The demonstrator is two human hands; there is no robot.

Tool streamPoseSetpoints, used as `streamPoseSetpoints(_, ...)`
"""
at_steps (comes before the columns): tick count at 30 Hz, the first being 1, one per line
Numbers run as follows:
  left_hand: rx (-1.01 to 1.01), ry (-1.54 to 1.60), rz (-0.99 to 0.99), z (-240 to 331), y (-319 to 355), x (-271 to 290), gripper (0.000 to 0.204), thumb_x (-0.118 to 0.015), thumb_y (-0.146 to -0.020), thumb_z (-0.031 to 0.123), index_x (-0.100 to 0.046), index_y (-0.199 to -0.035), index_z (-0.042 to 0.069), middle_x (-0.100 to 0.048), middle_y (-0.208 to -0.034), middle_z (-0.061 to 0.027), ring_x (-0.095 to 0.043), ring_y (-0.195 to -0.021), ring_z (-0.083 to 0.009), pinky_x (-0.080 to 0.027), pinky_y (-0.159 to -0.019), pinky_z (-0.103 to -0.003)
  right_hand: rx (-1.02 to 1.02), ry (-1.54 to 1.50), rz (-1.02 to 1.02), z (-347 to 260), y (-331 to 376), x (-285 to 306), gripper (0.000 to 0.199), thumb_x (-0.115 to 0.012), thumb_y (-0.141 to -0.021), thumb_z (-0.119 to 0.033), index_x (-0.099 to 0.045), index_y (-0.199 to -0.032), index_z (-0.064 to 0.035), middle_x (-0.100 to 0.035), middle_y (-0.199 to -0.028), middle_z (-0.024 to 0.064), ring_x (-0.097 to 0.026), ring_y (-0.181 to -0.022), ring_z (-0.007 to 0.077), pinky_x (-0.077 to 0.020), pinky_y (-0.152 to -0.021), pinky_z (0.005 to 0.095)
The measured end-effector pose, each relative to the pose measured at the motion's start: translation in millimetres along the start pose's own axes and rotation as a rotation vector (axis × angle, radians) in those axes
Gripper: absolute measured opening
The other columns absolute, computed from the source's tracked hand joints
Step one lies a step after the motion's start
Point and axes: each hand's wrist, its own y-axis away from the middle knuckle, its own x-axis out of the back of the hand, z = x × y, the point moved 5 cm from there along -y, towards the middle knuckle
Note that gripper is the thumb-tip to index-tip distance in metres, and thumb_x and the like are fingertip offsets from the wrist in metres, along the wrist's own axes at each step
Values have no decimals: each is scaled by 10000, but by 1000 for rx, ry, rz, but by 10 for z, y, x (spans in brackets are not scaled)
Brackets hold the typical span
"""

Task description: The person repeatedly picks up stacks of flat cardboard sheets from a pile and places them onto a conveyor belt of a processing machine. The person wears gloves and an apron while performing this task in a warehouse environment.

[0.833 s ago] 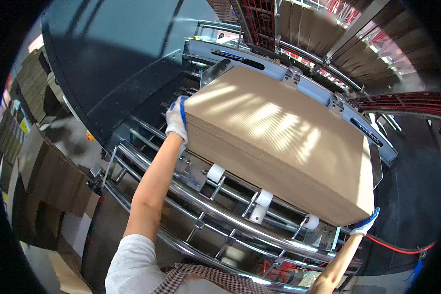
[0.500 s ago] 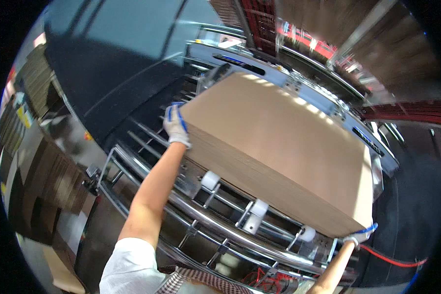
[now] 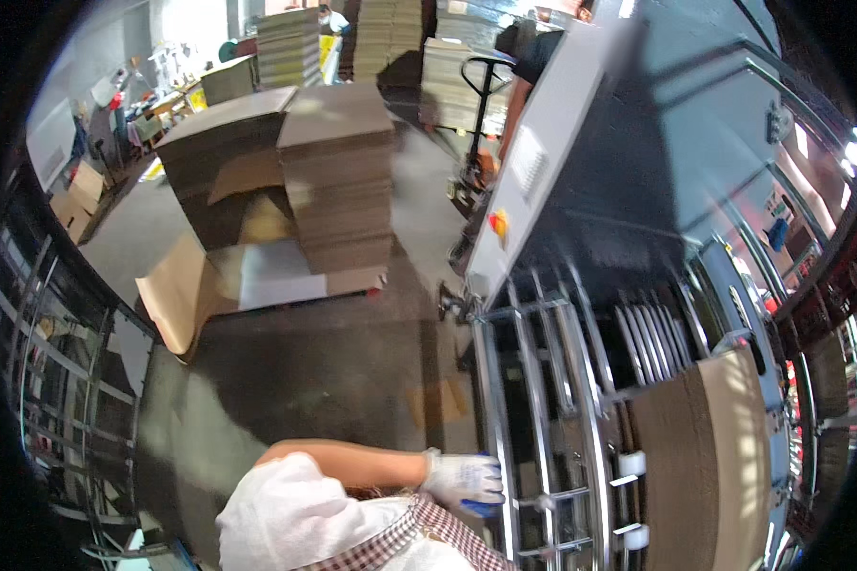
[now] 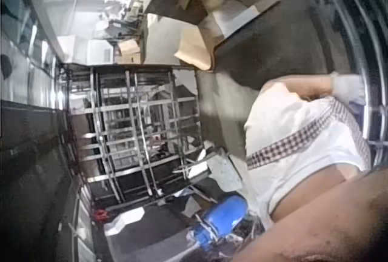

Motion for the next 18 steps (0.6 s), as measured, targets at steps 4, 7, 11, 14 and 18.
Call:
streamPoseSetpoints(4,678,259,-147,-542,2282,-561,457,-551,-897,398,-589,-1231,89,-643,-1116,-141,-624,-1042,-285,-471,-900,-419,-303,-181,-336,-563,1165,-1152,419,-443,-988,-299,-596,-1214,19,-618,-1190,151,-590,-1041,255,-444,-972,415)
streamPoseSetpoints(7,1078,221,-190,-654,3246,97,458,-527,-908,451,-608,-1190,99,-663,-1072,-139,-647,-973,-301,-500,-842,-412,-435,-321,-793,-1259,2073,-2101,397,-461,-983,-275,-608,-1197,25,-621,-1181,157,-588,-1044,252,-443,-973,413)
streamPoseSetpoints(11,1302,45,1,-1168,4082,661,451,-560,-883,488,-633,-1103,101,-675,-994,-133,-643,-941,-314,-497,-831,-417,-244,-448,-1276,-2215,3068,-3123,344,-532,-838,-52,-616,-1162,31,-666,-1118,156,-629,-1049,271,-465,-946,360)
streamPoseSetpoints(14,1353,27,208,-1484,4369,946,446,-628,-860,423,-625,-1154,88,-675,-1009,-151,-643,-936,-329,-508,-831,-414,308,-417,-1347,-2732,3384,-3806,408,-664,-790,-132,-614,-1173,-1,-642,-1151,179,-597,-1073,367,-455,-948,419)
streamPoseSetpoints(18,1327,175,439,-2125,4614,1261,505,-677,-833,402,-612,-1211,74,-656,-1137,-134,-625,-1034,-315,-488,-911,-390,423,-229,-1229,-2899,3446,-4977,591,-697,-801,-266,-518,-1300,-6,-543,-1304,209,-495,-1223,372,-371,-1043,450)
